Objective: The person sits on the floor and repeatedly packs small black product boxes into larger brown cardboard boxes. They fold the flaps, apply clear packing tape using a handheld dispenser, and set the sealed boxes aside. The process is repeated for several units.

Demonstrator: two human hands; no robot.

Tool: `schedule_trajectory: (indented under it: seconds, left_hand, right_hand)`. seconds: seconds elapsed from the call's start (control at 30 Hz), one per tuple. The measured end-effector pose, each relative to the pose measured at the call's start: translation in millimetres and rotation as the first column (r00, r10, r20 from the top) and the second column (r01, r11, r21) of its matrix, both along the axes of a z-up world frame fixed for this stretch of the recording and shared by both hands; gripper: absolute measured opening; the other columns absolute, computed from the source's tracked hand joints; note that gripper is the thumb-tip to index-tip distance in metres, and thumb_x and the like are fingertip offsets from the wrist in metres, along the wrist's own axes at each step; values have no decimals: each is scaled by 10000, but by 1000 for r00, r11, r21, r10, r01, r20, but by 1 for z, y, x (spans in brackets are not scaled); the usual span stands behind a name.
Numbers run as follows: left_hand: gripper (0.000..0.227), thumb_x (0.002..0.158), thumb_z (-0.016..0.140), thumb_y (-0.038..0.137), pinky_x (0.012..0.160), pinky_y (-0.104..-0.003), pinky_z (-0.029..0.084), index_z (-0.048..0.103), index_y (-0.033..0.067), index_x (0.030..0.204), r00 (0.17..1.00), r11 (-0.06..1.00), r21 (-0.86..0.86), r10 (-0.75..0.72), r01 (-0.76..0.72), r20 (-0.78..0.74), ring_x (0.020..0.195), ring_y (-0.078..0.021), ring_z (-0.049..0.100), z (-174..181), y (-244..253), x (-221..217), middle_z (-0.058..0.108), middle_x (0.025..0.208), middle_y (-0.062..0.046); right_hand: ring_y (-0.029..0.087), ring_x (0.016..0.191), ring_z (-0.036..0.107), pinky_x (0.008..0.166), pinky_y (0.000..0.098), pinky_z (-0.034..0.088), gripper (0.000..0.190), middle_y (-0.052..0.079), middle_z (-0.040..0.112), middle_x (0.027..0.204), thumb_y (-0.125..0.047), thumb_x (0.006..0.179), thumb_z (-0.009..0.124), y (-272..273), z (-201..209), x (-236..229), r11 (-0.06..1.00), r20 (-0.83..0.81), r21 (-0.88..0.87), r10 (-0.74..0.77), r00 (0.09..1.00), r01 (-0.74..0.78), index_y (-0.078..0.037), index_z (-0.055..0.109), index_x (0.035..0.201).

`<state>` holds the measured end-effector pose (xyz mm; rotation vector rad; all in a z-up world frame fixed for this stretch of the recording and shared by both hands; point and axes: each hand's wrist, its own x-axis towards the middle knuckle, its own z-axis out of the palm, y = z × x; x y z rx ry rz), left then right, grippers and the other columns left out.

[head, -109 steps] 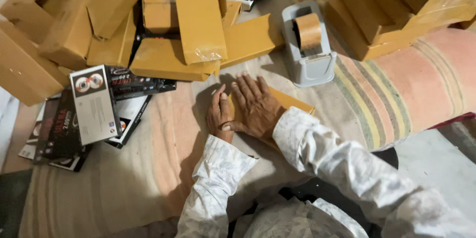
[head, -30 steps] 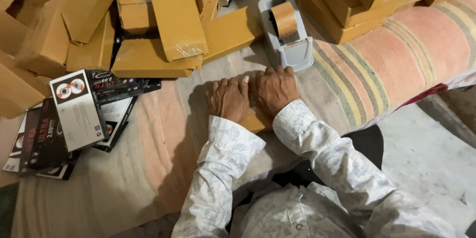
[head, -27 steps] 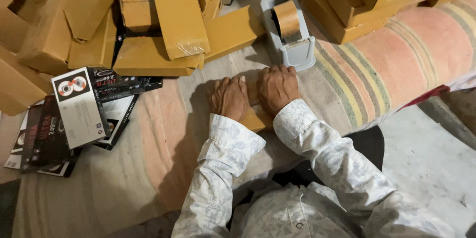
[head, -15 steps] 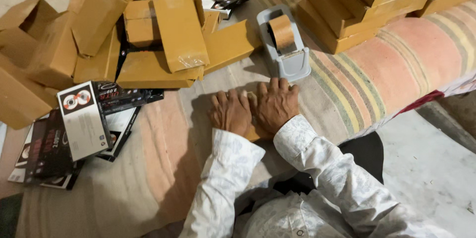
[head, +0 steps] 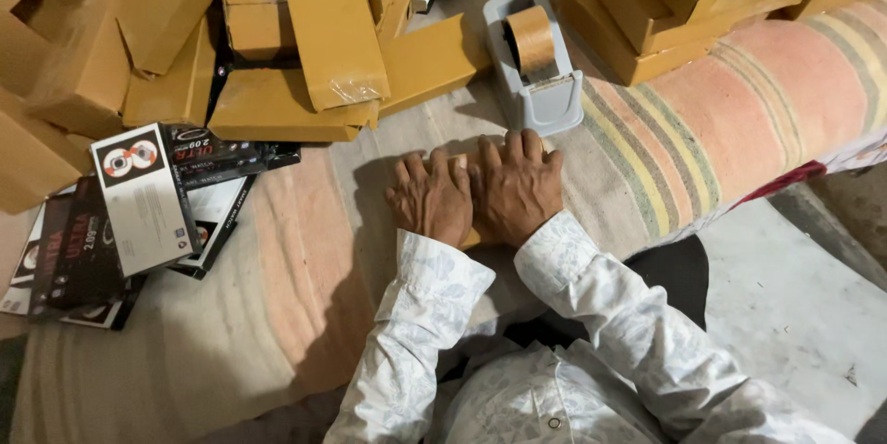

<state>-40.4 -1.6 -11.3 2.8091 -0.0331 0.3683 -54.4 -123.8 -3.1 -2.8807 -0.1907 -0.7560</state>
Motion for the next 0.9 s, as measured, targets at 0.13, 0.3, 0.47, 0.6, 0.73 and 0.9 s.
schedule_trajectory:
  seconds: [0.13, 0.3, 0.47, 0.6, 0.73, 0.9]
  left_hand:
    - [499, 1031, 439, 411, 997, -642, 347, 504, 147, 1449, 975, 996, 83, -41, 23, 217, 1417, -411, 336, 3, -7, -12, 461, 1482, -209]
    - [502, 1031, 449, 379, 966, -632, 358, 494, 148, 1474, 982, 998, 53, -39, 30, 187, 1433, -419, 333, -3, -9, -25, 460, 1496, -213]
    - [379, 1042, 479, 373, 947, -629, 380, 609, 135, 1307, 998, 999, -20, -41, 42, 53, 1289, -373, 462, 7, -4, -10, 577, 1293, -151]
    - [372, 1038, 459, 411, 968, -597, 396, 641, 113, 1167, 1000, 1000, 13, -14, 14, 1, 1202, -342, 508, 13, -1, 1, 601, 1178, -143]
    - [418, 1034, 441, 435, 967, -590, 398, 638, 85, 1149, 999, 1000, 16, 11, -10, -50, 1185, -351, 514, 10, -1, 5, 602, 1178, -160]
    - [420, 1044, 417, 443, 960, -600, 396, 642, 105, 1149, 999, 1000, -13, 8, -8, -42, 1180, -354, 510, 12, 1, 10, 606, 1155, -157]
  right_hand:
    - [317, 1122, 553, 820, 551, 435, 416, 139, 630, 1124, -423, 954, 601, -2, 8, 7, 998, -131, 37, -37, 991, 43, -66, 645, 1164]
    - [348, 1174, 555, 702, 488, 445, 525, 179, 628, 1215, -388, 881, 632, -5, -3, -6, 1000, 128, 5, 8, 992, -9, -29, 645, 1263]
    - [321, 1100, 577, 723, 490, 442, 378, 136, 641, 1113, -338, 953, 604, -6, -8, 0, 999, 72, 44, -7, 997, 4, -50, 666, 1189]
    - [297, 1008, 577, 728, 472, 445, 288, 126, 643, 1039, -312, 960, 601, -9, -7, 10, 999, -15, 5, -32, 999, 32, -48, 662, 1057]
    - [320, 905, 580, 661, 487, 443, 333, 141, 647, 913, -413, 953, 606, -4, -12, 14, 994, -72, -102, -37, 997, 29, -86, 667, 930]
    - [307, 1008, 596, 757, 465, 451, 198, 118, 664, 963, -247, 938, 606, -7, -17, 32, 995, -54, -61, -83, 995, 80, -66, 652, 1003]
